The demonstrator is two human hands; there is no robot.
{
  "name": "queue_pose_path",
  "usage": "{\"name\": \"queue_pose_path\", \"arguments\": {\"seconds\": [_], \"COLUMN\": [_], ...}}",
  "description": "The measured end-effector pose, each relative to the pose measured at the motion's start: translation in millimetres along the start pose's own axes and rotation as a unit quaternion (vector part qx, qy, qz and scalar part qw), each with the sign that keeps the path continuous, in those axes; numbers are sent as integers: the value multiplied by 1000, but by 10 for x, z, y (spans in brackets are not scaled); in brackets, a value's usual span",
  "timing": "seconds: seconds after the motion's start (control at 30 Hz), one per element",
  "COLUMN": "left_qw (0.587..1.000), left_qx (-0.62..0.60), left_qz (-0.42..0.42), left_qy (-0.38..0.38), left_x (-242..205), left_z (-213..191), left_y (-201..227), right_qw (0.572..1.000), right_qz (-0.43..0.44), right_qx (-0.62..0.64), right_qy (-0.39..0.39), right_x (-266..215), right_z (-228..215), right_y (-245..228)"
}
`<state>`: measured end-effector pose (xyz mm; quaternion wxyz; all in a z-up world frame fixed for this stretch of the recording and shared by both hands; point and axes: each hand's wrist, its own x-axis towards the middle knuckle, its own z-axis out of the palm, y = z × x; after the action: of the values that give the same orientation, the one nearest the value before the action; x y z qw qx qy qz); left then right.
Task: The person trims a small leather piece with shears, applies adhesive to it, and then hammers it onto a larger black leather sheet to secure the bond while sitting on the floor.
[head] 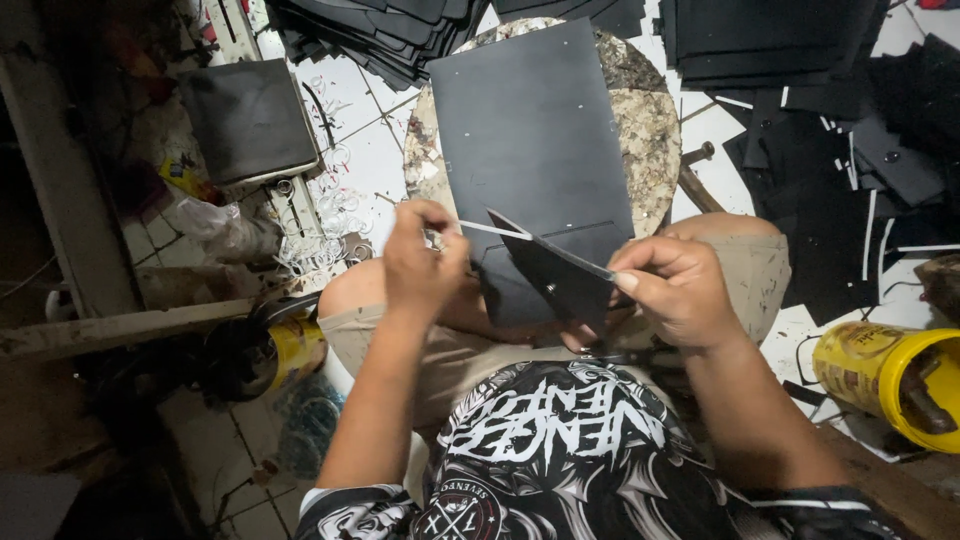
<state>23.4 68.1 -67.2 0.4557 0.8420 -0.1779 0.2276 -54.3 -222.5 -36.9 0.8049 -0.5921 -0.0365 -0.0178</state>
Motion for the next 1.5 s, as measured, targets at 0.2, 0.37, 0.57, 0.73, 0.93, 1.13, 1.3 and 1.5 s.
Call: {"name": "queue_pose_path", "arguments": {"seconds": [0.2,0.37,0.57,0.73,0.93,1.13,1.3,1.5], "left_qw": [990,966,970,940,922,851,823,952], "left_qx": [114,208,135,-262,-288,-432,-482,-112], "left_qz": [-63,-106,-203,-71,-177,-280,-264,-38], "left_qy": [56,112,12,-208,-189,-107,-142,-281], "left_x": [-147,-270,-308,-431,-409,-357,-572,-202], "left_z": [-473,-819,-451,73,417,361,734,844], "left_y": [-914,-1146,-257,635,807,348,100,77], "right_qw": [996,994,998,996,969,892,977,948], "right_qz": [-32,-31,-56,-63,-137,-163,112,128], "right_qx": [-5,-23,-3,-57,-204,-380,-95,170], "right_qy": [-77,-104,-34,-1,-30,180,158,238], "right_x": [3,9,22,17,137,59,81,349], "right_z": [-213,-245,-153,60,541,-56,-383,-480], "right_y": [-82,-215,14,214,-83,221,665,701]}}
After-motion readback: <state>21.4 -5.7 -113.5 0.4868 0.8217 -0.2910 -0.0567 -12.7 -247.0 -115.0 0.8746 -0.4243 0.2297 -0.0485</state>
